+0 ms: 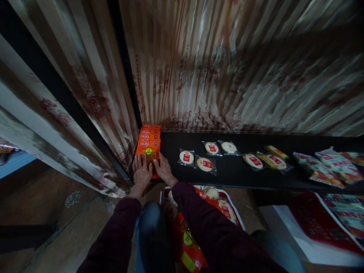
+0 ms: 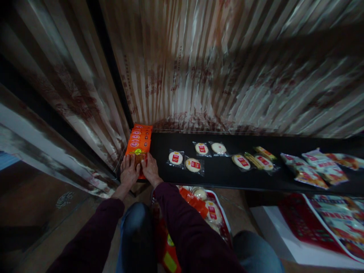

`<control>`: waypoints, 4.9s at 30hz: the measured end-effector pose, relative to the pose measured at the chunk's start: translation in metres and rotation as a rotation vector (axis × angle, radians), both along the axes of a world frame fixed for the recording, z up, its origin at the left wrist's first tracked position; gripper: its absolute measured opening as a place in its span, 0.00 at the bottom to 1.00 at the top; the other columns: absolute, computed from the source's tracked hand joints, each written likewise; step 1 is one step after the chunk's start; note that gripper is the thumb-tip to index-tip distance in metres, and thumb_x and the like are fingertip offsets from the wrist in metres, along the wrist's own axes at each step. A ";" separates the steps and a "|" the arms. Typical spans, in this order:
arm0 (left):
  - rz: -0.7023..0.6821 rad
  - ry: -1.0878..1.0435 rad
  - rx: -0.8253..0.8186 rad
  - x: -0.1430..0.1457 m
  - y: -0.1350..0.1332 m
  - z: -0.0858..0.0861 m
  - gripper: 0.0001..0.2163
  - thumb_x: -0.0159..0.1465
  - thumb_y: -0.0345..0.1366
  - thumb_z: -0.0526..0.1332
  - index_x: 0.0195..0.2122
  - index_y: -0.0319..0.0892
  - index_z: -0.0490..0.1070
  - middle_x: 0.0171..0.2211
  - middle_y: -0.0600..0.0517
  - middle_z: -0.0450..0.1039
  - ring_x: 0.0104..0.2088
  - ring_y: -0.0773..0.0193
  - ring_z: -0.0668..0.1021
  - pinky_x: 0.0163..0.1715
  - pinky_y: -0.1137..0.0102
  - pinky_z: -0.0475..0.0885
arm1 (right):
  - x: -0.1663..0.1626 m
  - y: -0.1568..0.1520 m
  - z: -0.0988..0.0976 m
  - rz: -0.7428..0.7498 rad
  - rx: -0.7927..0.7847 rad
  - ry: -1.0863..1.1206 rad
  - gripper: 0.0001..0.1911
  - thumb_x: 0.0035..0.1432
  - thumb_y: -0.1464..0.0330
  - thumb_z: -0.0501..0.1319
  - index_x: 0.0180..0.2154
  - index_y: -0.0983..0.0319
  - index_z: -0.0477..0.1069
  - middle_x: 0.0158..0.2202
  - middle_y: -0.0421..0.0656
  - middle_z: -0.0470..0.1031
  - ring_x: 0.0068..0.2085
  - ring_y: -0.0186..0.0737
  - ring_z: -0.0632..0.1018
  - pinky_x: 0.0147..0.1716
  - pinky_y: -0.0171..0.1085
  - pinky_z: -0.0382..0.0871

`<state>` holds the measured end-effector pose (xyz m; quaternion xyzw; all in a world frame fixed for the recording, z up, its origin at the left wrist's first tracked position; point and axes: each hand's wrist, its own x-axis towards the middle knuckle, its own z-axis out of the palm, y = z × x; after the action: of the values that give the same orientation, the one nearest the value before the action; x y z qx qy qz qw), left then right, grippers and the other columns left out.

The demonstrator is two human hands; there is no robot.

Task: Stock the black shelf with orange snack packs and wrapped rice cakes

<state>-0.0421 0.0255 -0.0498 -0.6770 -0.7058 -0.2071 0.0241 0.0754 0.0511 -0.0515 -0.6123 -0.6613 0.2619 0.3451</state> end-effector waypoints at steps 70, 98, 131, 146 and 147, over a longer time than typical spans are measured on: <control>0.128 -0.189 -0.113 0.000 0.047 0.008 0.31 0.62 0.46 0.54 0.64 0.37 0.56 0.66 0.37 0.51 0.65 0.47 0.57 0.61 0.56 0.55 | -0.005 0.006 -0.001 0.002 0.022 -0.014 0.31 0.55 0.76 0.53 0.62 0.69 0.57 0.67 0.53 0.52 0.67 0.46 0.55 0.64 0.45 0.53; 0.087 -0.278 0.216 -0.008 0.038 0.000 0.18 0.62 0.38 0.51 0.45 0.39 0.76 0.51 0.43 0.74 0.59 0.54 0.68 0.61 0.59 0.57 | 0.019 -0.091 0.006 0.020 0.282 0.029 0.26 0.54 0.79 0.51 0.54 0.63 0.67 0.62 0.50 0.62 0.62 0.43 0.63 0.60 0.48 0.61; -0.491 -0.044 -0.293 0.120 -0.193 -0.068 0.25 0.60 0.35 0.56 0.59 0.39 0.65 0.61 0.40 0.63 0.65 0.45 0.58 0.62 0.48 0.54 | 0.150 -0.246 -0.043 0.012 -0.099 -0.378 0.22 0.58 0.68 0.55 0.55 0.64 0.69 0.62 0.54 0.62 0.65 0.49 0.59 0.63 0.49 0.52; -0.372 -0.152 -0.251 0.122 -0.202 -0.066 0.27 0.61 0.37 0.56 0.60 0.33 0.59 0.53 0.35 0.68 0.55 0.47 0.68 0.56 0.52 0.61 | 0.150 -0.247 -0.041 0.011 -0.101 -0.339 0.22 0.58 0.72 0.55 0.55 0.65 0.68 0.62 0.54 0.61 0.65 0.49 0.57 0.63 0.50 0.52; -0.351 -0.144 -0.259 0.122 -0.202 -0.065 0.27 0.60 0.38 0.57 0.60 0.33 0.59 0.53 0.35 0.68 0.54 0.46 0.69 0.55 0.51 0.61 | 0.150 -0.247 -0.041 0.013 -0.099 -0.335 0.22 0.58 0.72 0.54 0.55 0.64 0.68 0.63 0.54 0.61 0.65 0.49 0.57 0.62 0.50 0.53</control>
<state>0.0799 -0.1761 -0.1149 -0.7705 -0.5976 -0.1634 -0.1499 0.2258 -0.1956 -0.0924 -0.6595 -0.6997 0.1906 0.1980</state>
